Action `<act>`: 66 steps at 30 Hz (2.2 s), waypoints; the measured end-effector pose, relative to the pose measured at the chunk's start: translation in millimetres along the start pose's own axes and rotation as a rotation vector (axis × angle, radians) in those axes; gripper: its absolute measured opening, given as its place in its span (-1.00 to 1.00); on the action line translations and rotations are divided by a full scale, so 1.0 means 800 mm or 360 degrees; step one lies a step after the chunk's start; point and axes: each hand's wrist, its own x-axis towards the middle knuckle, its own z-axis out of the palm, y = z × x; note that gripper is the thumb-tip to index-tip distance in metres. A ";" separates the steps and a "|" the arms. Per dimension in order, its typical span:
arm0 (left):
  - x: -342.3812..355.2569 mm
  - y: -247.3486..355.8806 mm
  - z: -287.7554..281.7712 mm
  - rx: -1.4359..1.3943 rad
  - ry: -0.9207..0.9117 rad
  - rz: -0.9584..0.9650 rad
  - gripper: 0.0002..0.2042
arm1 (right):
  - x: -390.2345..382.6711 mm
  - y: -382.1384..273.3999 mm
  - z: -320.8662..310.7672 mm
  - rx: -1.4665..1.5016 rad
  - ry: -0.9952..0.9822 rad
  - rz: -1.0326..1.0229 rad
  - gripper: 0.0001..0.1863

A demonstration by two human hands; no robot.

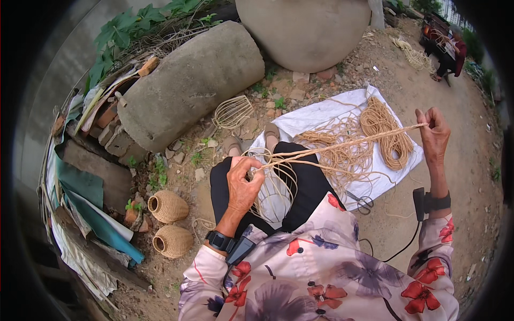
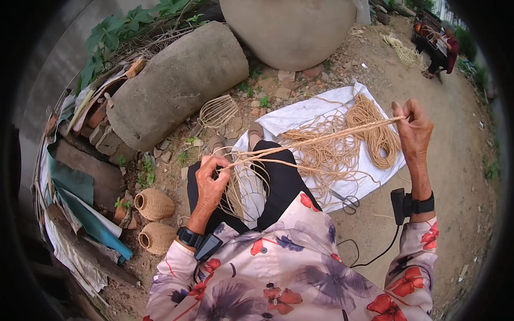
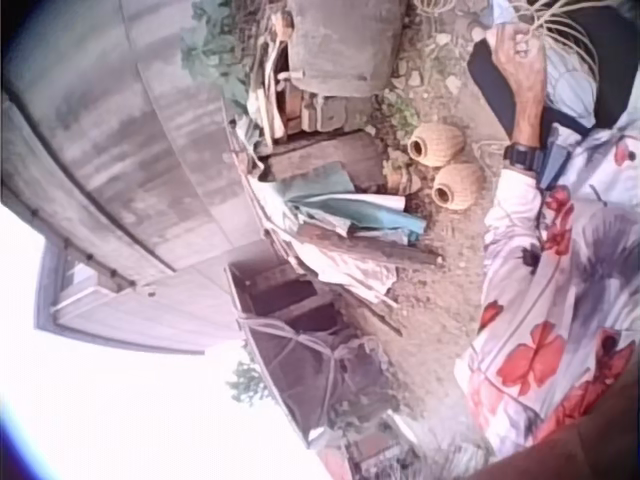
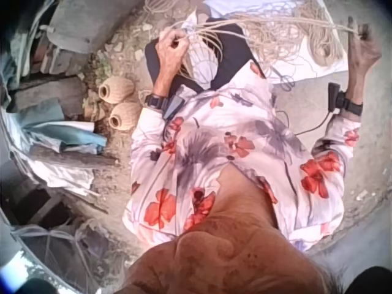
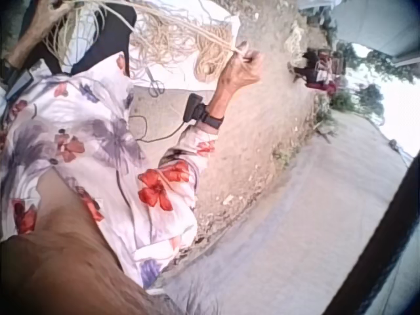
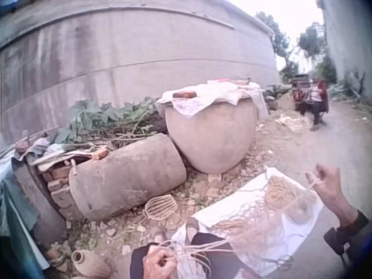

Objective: Weaving thin bamboo strips to create a lantern or basket frame structure.

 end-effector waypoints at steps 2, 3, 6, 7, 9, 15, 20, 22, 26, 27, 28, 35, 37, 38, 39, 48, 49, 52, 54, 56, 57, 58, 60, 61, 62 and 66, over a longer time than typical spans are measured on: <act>0.002 0.003 0.004 0.0002 -0.0025 0.0005 -0.91 | 0.024 0.152 -0.064 -0.0123 0.0204 0.0393 -0.64; 0.001 0.000 0.002 0.0013 -0.0005 0.0000 -0.91 | 0.015 0.195 -0.089 0.0208 0.0171 0.0768 -0.71; 0.005 -0.008 0.014 -0.0073 -0.0011 0.0023 -0.90 | -0.075 0.372 -0.180 0.1066 0.0300 0.1567 -0.73; 0.004 -0.011 0.014 -0.0069 -0.0004 0.0023 -0.90 | -0.108 0.395 -0.162 0.0890 0.0397 0.1750 -0.70; -0.002 -0.004 -0.002 -0.0008 0.0029 -0.0094 -0.89 | -0.150 0.326 -0.050 0.0302 -0.0395 0.1726 -0.74; -0.002 -0.006 0.003 -0.0118 0.0010 -0.0116 -0.87 | -0.137 0.089 0.132 -0.0270 -0.2026 0.0207 -0.28; -0.001 -0.010 0.007 -0.0149 0.0013 -0.0023 -0.88 | -0.104 -0.122 0.234 0.0650 -0.0917 -0.0540 -0.69; -0.002 -0.009 0.006 -0.0149 0.0010 -0.0044 -0.88 | -0.115 -0.144 0.243 0.0520 -0.1114 -0.0635 -0.74; -0.004 -0.013 0.008 -0.0147 0.0013 -0.0032 -0.87 | -0.133 -0.124 0.242 0.0728 -0.1423 -0.0611 -0.80; -0.005 -0.015 0.006 -0.0144 0.0014 0.0001 -0.89 | -0.137 -0.110 0.227 0.0467 -0.1243 -0.0649 -0.82; -0.005 -0.016 0.005 -0.0135 0.0021 0.0036 -0.90 | -0.137 -0.090 0.208 0.0215 -0.1056 -0.0690 -0.84; 0.000 -0.008 0.009 -0.0131 0.0000 -0.0066 -0.87 | -0.235 0.289 0.009 -0.1392 -0.0875 0.0219 -0.83; 0.000 -0.010 0.009 -0.0150 0.0025 -0.0098 -0.87 | -0.276 0.349 -0.066 -0.1742 -0.0914 0.0648 -0.81; -0.001 -0.010 0.007 -0.0136 0.0034 -0.0104 -0.87 | -0.289 0.353 -0.085 -0.1780 -0.0944 0.0816 -0.81; -0.002 -0.011 0.006 -0.0134 0.0032 -0.0087 -0.87 | -0.298 0.351 -0.101 -0.1822 -0.0969 0.0989 -0.80; -0.002 -0.016 0.006 -0.0181 0.0021 -0.0051 -0.87 | -0.267 0.308 -0.027 -0.1310 -0.2330 0.0783 -0.40; -0.002 -0.014 0.007 -0.0173 0.0009 -0.0062 -0.87 | -0.254 0.281 0.004 -0.1292 -0.2046 0.0157 -0.49; -0.003 -0.015 0.006 -0.0191 0.0027 -0.0062 -0.88 | -0.168 0.074 0.114 -0.0128 -0.1346 0.0176 -0.74; -0.002 -0.016 0.008 -0.0190 0.0007 -0.0043 -0.88 | -0.147 -0.035 0.160 0.0388 -0.1155 -0.0071 -0.78; -0.002 -0.016 0.009 -0.0190 -0.0021 -0.0020 -0.88 | -0.149 -0.106 0.197 0.0680 -0.1145 -0.0228 -0.79; -0.002 -0.014 0.009 -0.0176 -0.0028 -0.0050 -0.88 | -0.153 -0.125 0.209 0.0764 -0.1198 -0.0306 -0.79; -0.003 -0.012 0.008 -0.0158 -0.0024 -0.0084 -0.88 | -0.157 -0.130 0.213 0.0770 -0.1189 -0.0302 -0.79; -0.003 -0.011 0.007 -0.0149 -0.0026 -0.0073 -0.88 | -0.163 -0.133 0.220 0.0994 -0.1440 -0.0111 -0.77; -0.004 -0.011 0.008 -0.0146 -0.0016 -0.0073 -0.88 | -0.161 -0.125 0.216 0.0992 -0.1440 -0.0109 -0.77; -0.005 -0.011 0.007 -0.0145 -0.0013 -0.0079 -0.88 | -0.157 -0.107 0.206 0.0812 -0.1373 0.0017 -0.77; -0.004 -0.009 0.006 -0.0138 -0.0049 -0.0058 -0.87 | -0.140 -0.031 0.174 -0.0144 -0.1131 0.0013 -0.76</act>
